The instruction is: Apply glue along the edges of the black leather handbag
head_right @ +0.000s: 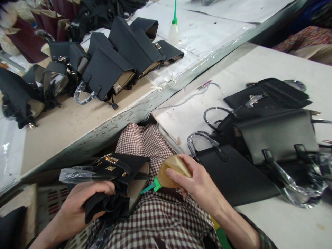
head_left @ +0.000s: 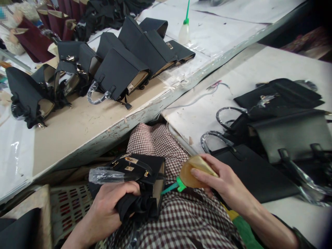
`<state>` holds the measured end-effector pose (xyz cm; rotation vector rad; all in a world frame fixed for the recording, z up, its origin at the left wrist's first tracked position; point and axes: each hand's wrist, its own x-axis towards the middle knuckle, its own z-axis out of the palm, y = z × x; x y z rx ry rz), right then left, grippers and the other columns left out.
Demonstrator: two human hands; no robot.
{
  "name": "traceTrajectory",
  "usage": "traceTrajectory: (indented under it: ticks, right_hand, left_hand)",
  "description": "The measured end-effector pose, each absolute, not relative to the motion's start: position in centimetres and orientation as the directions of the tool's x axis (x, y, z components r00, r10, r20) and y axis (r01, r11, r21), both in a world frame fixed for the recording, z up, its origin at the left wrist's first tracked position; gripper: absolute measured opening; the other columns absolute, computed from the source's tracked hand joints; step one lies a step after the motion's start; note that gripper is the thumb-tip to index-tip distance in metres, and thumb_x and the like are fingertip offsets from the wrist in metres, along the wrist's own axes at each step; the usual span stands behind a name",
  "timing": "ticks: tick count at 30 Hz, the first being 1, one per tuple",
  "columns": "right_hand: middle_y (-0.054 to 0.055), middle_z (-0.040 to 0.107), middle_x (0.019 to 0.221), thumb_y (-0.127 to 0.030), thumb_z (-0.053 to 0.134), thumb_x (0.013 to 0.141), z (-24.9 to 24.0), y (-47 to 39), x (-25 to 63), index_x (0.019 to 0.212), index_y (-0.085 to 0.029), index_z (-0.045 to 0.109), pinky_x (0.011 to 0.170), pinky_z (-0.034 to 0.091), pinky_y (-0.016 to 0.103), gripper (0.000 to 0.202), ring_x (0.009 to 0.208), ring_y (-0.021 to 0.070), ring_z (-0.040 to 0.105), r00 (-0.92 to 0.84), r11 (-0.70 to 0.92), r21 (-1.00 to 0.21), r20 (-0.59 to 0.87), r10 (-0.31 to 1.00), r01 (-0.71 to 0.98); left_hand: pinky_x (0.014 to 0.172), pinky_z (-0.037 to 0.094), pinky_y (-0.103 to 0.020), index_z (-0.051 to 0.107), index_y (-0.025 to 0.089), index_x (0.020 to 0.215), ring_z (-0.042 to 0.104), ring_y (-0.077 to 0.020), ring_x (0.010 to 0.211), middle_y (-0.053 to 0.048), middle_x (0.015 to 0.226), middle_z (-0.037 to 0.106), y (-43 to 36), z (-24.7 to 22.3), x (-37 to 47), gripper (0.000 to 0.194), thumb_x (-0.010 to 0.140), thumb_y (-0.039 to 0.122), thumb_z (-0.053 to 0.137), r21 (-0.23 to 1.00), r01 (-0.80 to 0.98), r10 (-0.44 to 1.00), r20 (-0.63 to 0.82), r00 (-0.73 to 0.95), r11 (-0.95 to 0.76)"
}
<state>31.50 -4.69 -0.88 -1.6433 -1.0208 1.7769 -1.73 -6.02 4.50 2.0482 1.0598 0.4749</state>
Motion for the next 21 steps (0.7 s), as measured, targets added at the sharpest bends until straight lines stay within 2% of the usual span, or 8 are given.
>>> traceTrajectory:
  ticks: [4,9,16,21]
  right_hand:
    - [0.000,0.064,0.081,-0.057,0.077,0.085,0.8,-5.5,31.4,0.110,-0.020,0.063,0.040,0.044,0.020,0.046,0.054,0.0107,0.050,-0.190,-0.618,-0.786,-0.609,0.770,0.013]
    - [0.000,0.065,0.082,-0.055,0.079,0.084,0.3,-6.2,31.1,0.109,-0.021,0.066,0.037,0.042,0.019,0.044,0.053,0.0115,0.049,-0.207,-0.619,-0.780,-0.593,0.778,-0.091]
    - [0.000,0.066,0.076,-0.058,0.078,0.081,-2.7,-4.4,31.5,0.105,-0.022,0.067,0.038,0.043,0.026,0.045,0.046,0.0129,0.050,-0.085,-0.583,-0.804,-0.593,0.801,0.118]
    - [0.001,0.069,0.076,-0.061,0.076,0.081,-3.9,-4.6,31.5,0.108,-0.024,0.066,0.040,0.047,0.030,0.047,0.047,0.0179,0.056,-0.003,-0.526,-0.808,-0.546,0.838,0.265]
  left_hand:
    - [0.078,0.052,-0.019,0.059,0.024,0.108,0.075,-0.0125,0.083,0.001,0.095,0.077,-5.9,4.6,-1.5,0.027,0.090,0.004,0.062,0.761,0.533,0.810,-0.017,0.586,-0.369]
    - [0.076,0.053,-0.021,0.059,0.025,0.108,0.076,-0.0154,0.084,0.000,0.096,0.077,-5.8,4.8,-1.6,0.030,0.087,0.004,0.065,0.747,0.554,0.817,-0.025,0.576,-0.368]
    - [0.078,0.053,-0.022,0.060,0.026,0.108,0.075,-0.0155,0.087,0.001,0.098,0.077,-5.8,4.9,-1.9,0.033,0.084,0.005,0.070,0.752,0.554,0.825,-0.023,0.564,-0.358]
    - [0.076,0.053,-0.023,0.058,0.026,0.104,0.074,-0.0153,0.082,0.001,0.093,0.076,-5.5,5.0,-1.6,0.030,0.083,0.005,0.064,0.749,0.551,0.839,0.011,0.544,-0.368]
